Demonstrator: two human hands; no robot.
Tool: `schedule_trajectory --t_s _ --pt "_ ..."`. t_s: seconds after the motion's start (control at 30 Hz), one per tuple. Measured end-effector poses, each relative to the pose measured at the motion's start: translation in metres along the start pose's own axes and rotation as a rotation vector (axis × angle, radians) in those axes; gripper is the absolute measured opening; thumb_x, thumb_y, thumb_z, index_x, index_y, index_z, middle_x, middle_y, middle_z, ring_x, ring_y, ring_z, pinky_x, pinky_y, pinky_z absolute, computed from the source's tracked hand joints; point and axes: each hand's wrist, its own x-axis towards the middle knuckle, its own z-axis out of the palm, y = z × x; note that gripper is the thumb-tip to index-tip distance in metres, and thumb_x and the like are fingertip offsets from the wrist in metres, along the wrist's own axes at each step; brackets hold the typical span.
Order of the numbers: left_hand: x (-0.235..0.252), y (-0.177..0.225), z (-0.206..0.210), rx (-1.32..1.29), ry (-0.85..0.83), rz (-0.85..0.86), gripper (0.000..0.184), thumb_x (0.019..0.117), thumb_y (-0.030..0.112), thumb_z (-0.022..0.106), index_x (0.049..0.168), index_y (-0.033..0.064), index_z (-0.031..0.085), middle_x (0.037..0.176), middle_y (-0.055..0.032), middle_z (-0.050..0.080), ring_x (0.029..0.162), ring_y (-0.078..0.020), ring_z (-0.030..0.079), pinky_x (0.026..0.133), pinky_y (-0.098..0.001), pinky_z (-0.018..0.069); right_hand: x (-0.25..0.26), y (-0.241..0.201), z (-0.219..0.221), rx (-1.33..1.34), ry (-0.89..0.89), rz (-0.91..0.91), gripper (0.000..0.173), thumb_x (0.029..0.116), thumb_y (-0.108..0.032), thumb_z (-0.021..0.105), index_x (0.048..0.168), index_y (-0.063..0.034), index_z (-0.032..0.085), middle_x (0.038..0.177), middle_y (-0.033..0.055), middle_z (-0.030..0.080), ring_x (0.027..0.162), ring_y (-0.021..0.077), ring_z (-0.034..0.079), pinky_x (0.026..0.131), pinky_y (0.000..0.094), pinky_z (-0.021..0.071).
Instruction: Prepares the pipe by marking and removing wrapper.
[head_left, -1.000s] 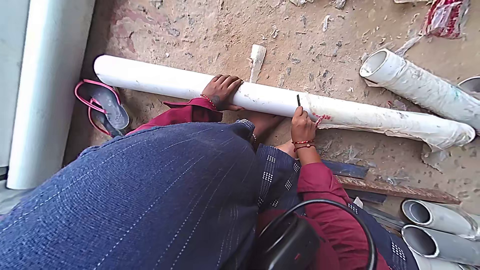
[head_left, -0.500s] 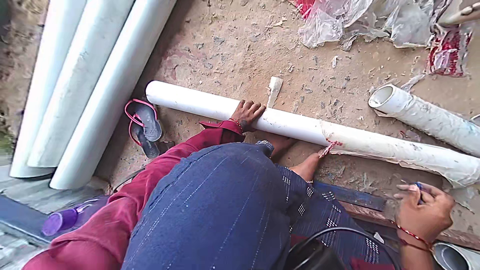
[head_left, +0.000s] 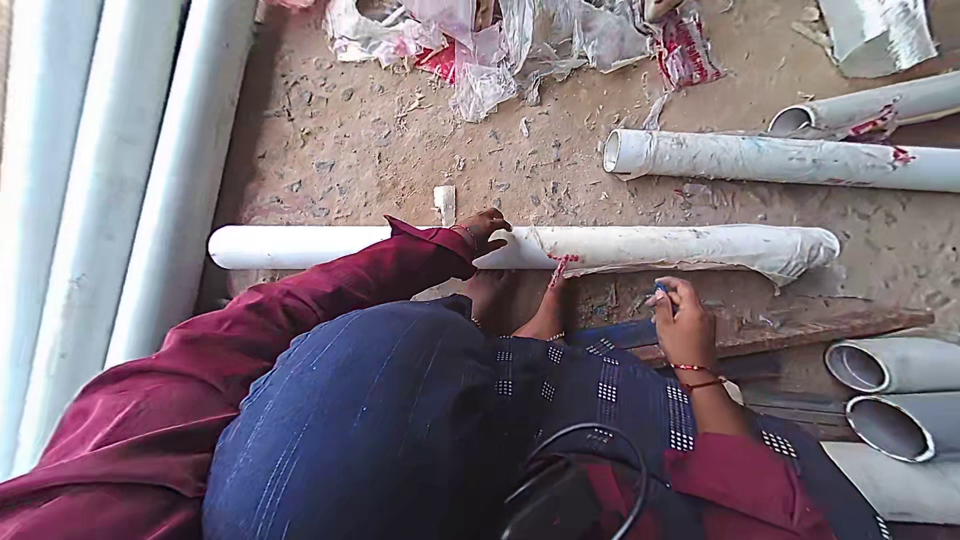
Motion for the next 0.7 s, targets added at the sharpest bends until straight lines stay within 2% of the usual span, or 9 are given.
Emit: schedule_trajectory --t_s 0.07,0.1,0.17,0.23,0.47,0.57,0.7 --pt "0.012 0.001 0.015 -0.054 0.165 0.036 0.023 0.0927 0.005 0.073 0.112 -0.0079 0.073 0.123 -0.0303 0.067 0.119 -0.0469 0.064 0.103 -0.0618 0.0483 0.003 0.002 0.004 -0.006 -0.067 0.020 0.030 0.1055 -0.007 0.049 0.128 0.0055 0.063 0.094 0.0209 0.074 0.079 0.0358 0.072 0.075 0.0539 0.0555" --pt "0.014 0.006 0.018 -0.060 0.172 -0.001 0.023 0.0926 0.005 0.074 0.111 -0.0081 0.073 0.121 -0.0301 0.068 0.117 -0.0470 0.065 0.102 -0.0624 0.0484 0.005 0.003 0.004 0.002 -0.099 0.043 0.029 0.1060 -0.007 0.049 0.128 0.0047 0.063 0.095 0.0206 0.074 0.080 0.0354 0.072 0.077 0.0534 0.0558" --pt "0.013 0.023 0.017 -0.054 0.127 -0.115 0.027 0.0952 0.010 0.072 0.116 -0.0070 0.072 0.126 -0.0293 0.066 0.120 -0.0469 0.064 0.105 -0.0625 0.0458 0.008 0.001 -0.001 0.018 -0.140 0.094 0.030 0.1069 -0.008 0.049 0.130 0.0032 0.063 0.098 0.0212 0.074 0.084 0.0360 0.072 0.080 0.0545 0.0547" --pt "0.009 0.032 0.021 -0.050 0.185 -0.142 0.026 0.0951 0.010 0.072 0.114 -0.0066 0.073 0.124 -0.0289 0.068 0.118 -0.0466 0.065 0.104 -0.0625 0.0471 0.008 0.000 -0.006 0.033 -0.132 0.108 0.029 0.1066 -0.008 0.050 0.130 0.0022 0.064 0.097 0.0214 0.074 0.083 0.0379 0.071 0.078 0.0569 0.0539" --pt "0.004 0.038 0.031 -0.027 0.291 -0.140 0.020 0.0965 0.008 0.070 0.109 -0.0058 0.075 0.122 -0.0274 0.070 0.115 -0.0449 0.067 0.101 -0.0604 0.0494 0.009 0.003 -0.005 0.072 -0.116 0.045 0.026 0.1063 -0.007 0.053 0.128 0.0015 0.065 0.094 0.0211 0.074 0.082 0.0419 0.071 0.073 0.0624 0.0533" --pt "0.006 0.042 0.026 -0.015 0.245 -0.225 0.022 0.0997 0.013 0.067 0.113 -0.0026 0.075 0.127 -0.0237 0.069 0.119 -0.0437 0.066 0.101 -0.0638 0.0475 0.009 0.003 -0.005 0.065 -0.146 0.058 0.027 0.1060 -0.006 0.053 0.129 0.0018 0.064 0.094 0.0216 0.074 0.084 0.0422 0.071 0.075 0.0620 0.0534" --pt "0.008 0.046 0.026 0.034 0.225 -0.263 0.018 0.0998 0.015 0.067 0.111 0.0038 0.077 0.129 -0.0178 0.069 0.123 -0.0430 0.063 0.097 -0.0694 0.0460 0.010 0.004 -0.005 0.053 -0.167 0.080 0.026 0.1066 -0.007 0.052 0.129 0.0020 0.063 0.095 0.0218 0.073 0.081 0.0411 0.071 0.073 0.0605 0.0540"
